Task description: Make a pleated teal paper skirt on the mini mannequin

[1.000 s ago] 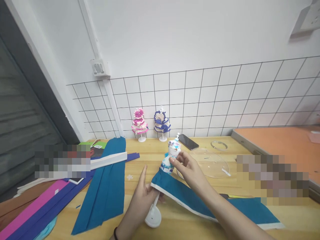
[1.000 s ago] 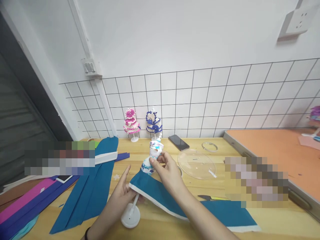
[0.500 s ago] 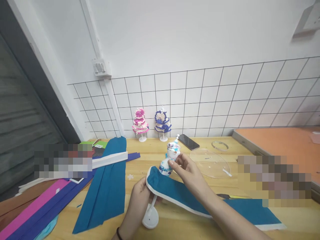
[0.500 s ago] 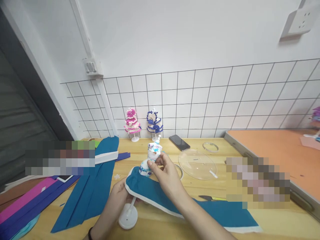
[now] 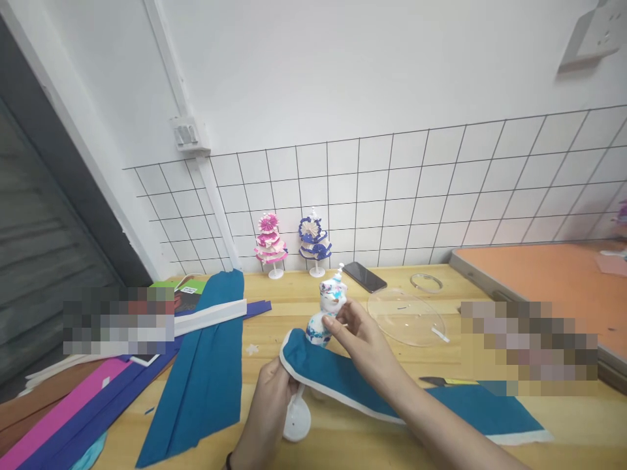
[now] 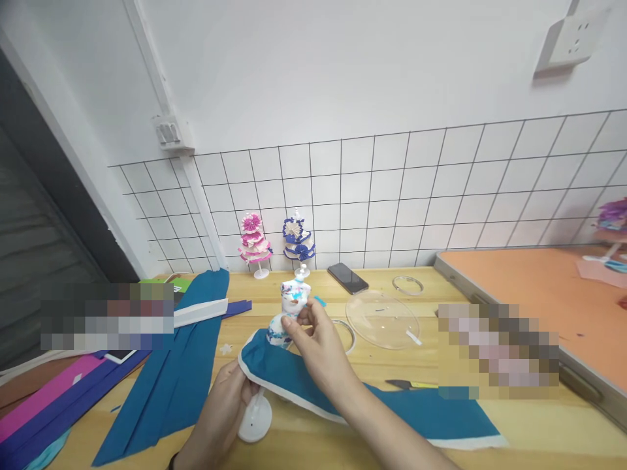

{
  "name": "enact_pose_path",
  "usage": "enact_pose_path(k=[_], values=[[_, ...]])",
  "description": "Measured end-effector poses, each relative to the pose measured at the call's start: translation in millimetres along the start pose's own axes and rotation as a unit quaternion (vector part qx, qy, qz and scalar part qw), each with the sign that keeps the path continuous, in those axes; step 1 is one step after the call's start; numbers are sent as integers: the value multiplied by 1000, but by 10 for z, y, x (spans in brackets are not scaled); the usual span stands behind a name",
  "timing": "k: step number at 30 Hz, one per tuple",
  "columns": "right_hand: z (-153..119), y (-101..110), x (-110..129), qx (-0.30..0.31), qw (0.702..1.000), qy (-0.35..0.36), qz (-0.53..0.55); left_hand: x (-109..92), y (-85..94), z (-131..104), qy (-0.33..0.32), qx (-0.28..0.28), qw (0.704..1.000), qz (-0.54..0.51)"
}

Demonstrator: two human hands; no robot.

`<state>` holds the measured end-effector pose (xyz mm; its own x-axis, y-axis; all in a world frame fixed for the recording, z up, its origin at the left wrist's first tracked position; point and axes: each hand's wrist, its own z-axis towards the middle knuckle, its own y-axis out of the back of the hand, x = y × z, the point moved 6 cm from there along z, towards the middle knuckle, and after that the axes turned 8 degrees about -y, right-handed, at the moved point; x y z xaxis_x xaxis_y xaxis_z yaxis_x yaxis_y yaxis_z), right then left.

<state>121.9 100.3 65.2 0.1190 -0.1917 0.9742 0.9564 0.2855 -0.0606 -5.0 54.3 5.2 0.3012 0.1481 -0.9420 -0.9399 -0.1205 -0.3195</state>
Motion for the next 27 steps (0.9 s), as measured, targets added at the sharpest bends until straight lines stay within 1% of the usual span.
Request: enact_pose_path(k=[2,3,5,8,10,13,14,16,18,20,23,25,27], values=[[-21,-37,4,14,1000,-4,7,-30,-39,-15,-3,19,1000,-18],[-28,-46,10,17,1000,-7,13,-46,-45,-22,-9,20,1000,-10],[-36,-45,11,14,999,-30,18,-70,-28,-30,-27,2,999,28],[-45,-19,-15,-1,994,-105,18,-72,22,-27,-43,-35,996,72],[-53,-21,-22,3,991,-133,23,-62,63,-15,-47,-59,993,86],[-48,-62,-31,29,993,-115,19,-51,99,13,-54,-68,993,77],[-43,-66,-53,30,994,-107,13,-50,108,22,-56,-69,994,66],[-32,-42,-123,9,995,-99,-13,-57,133,33,-62,-78,994,49],[-27,-4,-197,-13,992,-104,-70,-71,167,34,-66,-96,992,47],[-31,12,-226,-11,984,-101,-143,-84,200,29,-66,-115,990,49],[-54,-9,-203,19,969,-85,-233,-74,232,22,-64,-132,988,39],[-75,-46,-194,46,961,-88,-258,-50,240,24,-59,-132,989,32],[-94,-91,-193,70,958,-93,-261,-37,249,24,-58,-135,989,32]])
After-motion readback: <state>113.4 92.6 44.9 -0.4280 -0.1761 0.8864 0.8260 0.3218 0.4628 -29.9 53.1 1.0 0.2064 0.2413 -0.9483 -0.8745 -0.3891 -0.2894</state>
